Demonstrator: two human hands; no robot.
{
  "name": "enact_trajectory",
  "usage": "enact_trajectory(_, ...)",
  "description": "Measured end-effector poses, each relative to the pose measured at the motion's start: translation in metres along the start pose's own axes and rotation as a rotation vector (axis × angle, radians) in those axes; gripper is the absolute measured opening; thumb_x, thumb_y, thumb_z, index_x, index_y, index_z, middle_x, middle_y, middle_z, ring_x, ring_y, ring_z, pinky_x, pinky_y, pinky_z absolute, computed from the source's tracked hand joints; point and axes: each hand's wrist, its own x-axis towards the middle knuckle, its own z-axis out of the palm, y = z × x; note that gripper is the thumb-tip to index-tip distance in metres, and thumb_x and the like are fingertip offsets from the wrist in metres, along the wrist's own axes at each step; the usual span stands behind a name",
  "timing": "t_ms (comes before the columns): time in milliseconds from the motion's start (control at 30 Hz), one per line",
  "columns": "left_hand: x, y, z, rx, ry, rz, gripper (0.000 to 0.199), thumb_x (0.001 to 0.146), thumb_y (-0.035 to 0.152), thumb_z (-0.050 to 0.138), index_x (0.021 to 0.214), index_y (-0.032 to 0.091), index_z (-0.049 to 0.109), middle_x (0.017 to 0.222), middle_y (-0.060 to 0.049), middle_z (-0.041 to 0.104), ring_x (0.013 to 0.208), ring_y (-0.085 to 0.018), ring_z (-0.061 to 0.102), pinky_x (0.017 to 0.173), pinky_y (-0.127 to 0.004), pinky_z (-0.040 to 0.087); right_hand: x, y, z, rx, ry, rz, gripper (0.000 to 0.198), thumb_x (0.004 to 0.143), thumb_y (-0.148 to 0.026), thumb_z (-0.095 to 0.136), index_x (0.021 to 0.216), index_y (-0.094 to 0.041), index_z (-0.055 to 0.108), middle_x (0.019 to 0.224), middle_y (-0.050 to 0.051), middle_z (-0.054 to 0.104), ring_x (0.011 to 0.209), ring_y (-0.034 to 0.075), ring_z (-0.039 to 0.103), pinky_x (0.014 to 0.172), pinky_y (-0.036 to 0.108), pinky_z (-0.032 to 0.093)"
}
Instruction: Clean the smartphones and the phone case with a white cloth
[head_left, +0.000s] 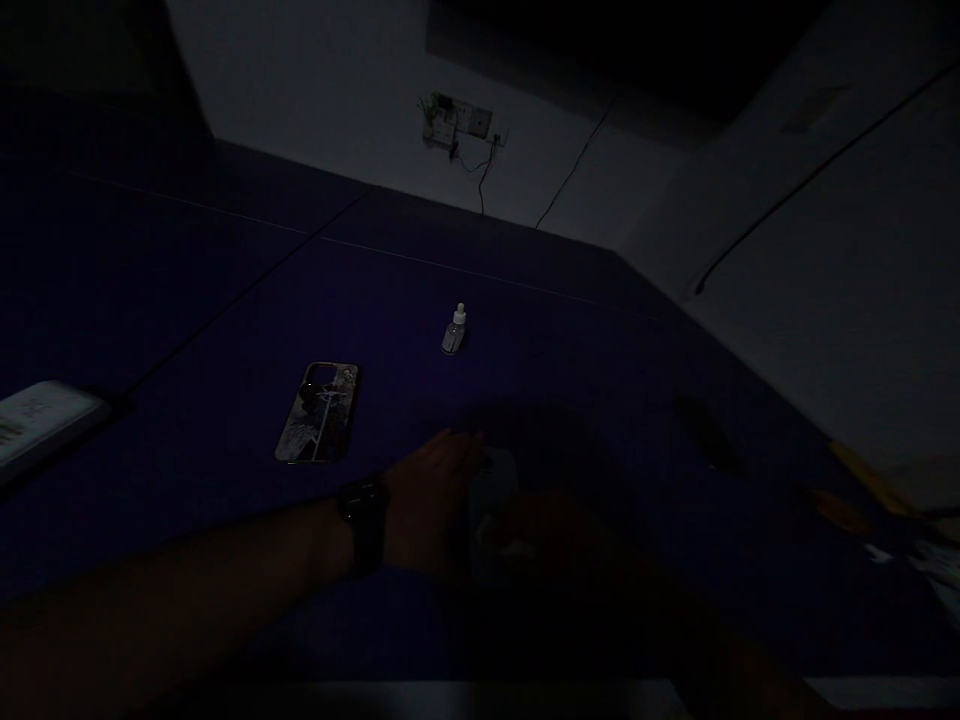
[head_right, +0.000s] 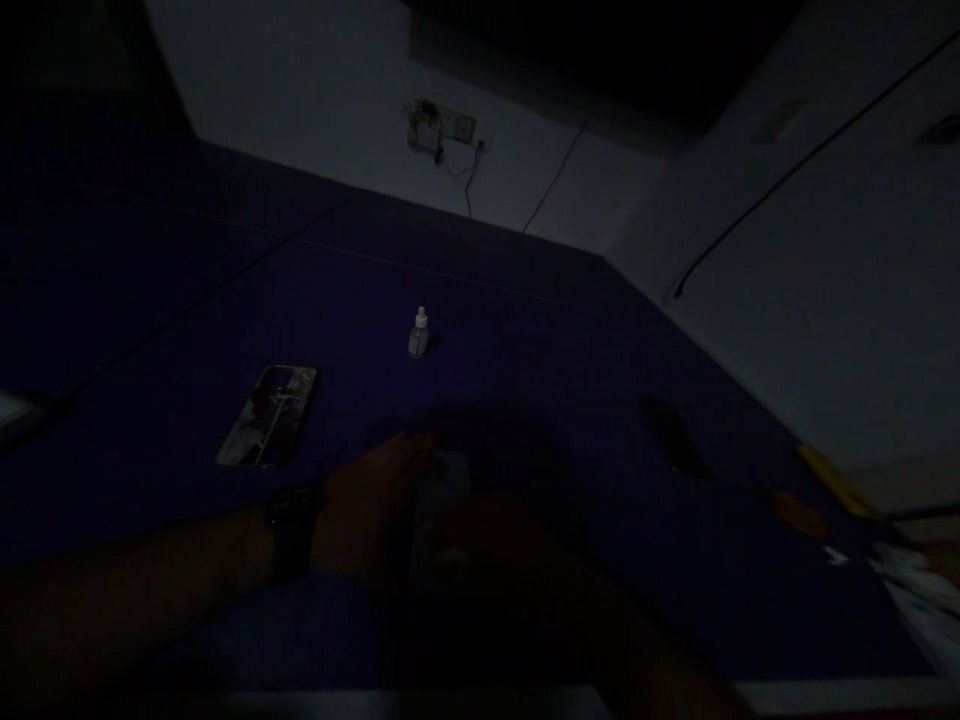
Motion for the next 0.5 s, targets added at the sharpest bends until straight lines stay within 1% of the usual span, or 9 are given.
enact_trajectory(67,0.001,0.001,-0.002,0.002,-0.019,-0.015,0.138,0.056,0.075,0.070,0.155,0.002,0.009,0.156,-0.032,0.033,0.145,-0.047,0.033,0.119,-0.059,0.024,-0.009,-0.006,0.004,0.042,-0.048,-0.066,0.020,0.097,-0.028,0.056,0.105,-0.027,0.074,0.101,0.001,0.077,0.088,0.015,0.071,0.077,0.024,0.051)
enact_trajectory(100,0.002,0.001,-0.003,0.002,-0.029,-0.015,0.138,0.055,0.075,0.070,0.155,0.002,0.010,0.155,-0.032,0.033,0.145,-0.047,0.033,0.119,-0.059,0.024,-0.010,-0.006,0.005,0.048,-0.040,-0.074,0.020,0.097,-0.028,0.055,0.105,-0.027,0.074,0.100,0.001,0.077,0.087,0.015,0.071,0.077,0.024,0.051)
enact_trajectory(167,0.003,0.001,-0.005,-0.001,-0.045,-0.002,0.138,0.055,0.075,0.071,0.155,0.001,0.011,0.155,-0.033,0.034,0.144,-0.047,0.034,0.120,-0.059,0.024,-0.005,-0.001,0.003,0.025,0.027,-0.025,0.022,0.097,-0.027,0.054,0.104,-0.025,0.074,0.102,0.003,0.077,0.089,0.017,0.071,0.079,0.026,0.052)
enact_trajectory(233,0.003,0.001,-0.006,-0.006,-0.047,0.013,0.138,0.055,0.074,0.072,0.154,0.001,0.011,0.154,-0.033,0.035,0.144,-0.046,0.036,0.120,-0.059,0.024,0.007,0.006,-0.002,-0.011,0.128,0.073,0.024,0.096,-0.025,0.052,0.107,-0.023,0.073,0.109,0.006,0.076,0.095,0.020,0.071,0.084,0.030,0.053)
enact_trajectory(300,0.003,0.001,-0.006,-0.009,-0.035,0.014,0.138,0.055,0.074,0.073,0.154,0.000,0.010,0.154,-0.033,0.035,0.143,-0.046,0.037,0.120,-0.059,0.024,0.015,0.009,-0.008,-0.019,0.167,0.118,0.024,0.096,-0.024,0.052,0.109,-0.022,0.073,0.114,0.008,0.075,0.100,0.021,0.070,0.087,0.033,0.052)
enact_trajectory(367,0.002,0.001,-0.005,-0.012,-0.024,0.011,0.139,0.056,0.073,0.073,0.155,0.001,0.008,0.154,-0.033,0.035,0.142,-0.046,0.037,0.120,-0.060,0.024,0.014,0.005,-0.008,-0.003,0.109,0.086,0.023,0.094,-0.024,0.056,0.108,-0.023,0.073,0.112,0.006,0.075,0.099,0.021,0.071,0.085,0.032,0.052)
enact_trajectory(433,0.001,0.001,-0.003,-0.018,-0.008,0.010,0.137,0.057,0.072,0.073,0.155,0.003,0.006,0.154,-0.032,0.036,0.142,-0.046,0.038,0.120,-0.061,0.023,0.008,-0.002,-0.003,0.031,0.011,-0.007,0.021,0.093,-0.027,0.058,0.106,-0.026,0.074,0.105,0.003,0.077,0.092,0.019,0.072,0.078,0.028,0.052)
enact_trajectory(500,0.001,0.001,-0.002,-0.026,-0.003,0.004,0.135,0.059,0.070,0.072,0.156,0.004,0.005,0.153,-0.031,0.037,0.142,-0.046,0.038,0.120,-0.060,0.023,0.001,-0.006,0.002,0.057,-0.044,-0.074,0.020,0.094,-0.030,0.059,0.106,-0.029,0.075,0.101,0.000,0.077,0.087,0.016,0.073,0.073,0.024,0.051)
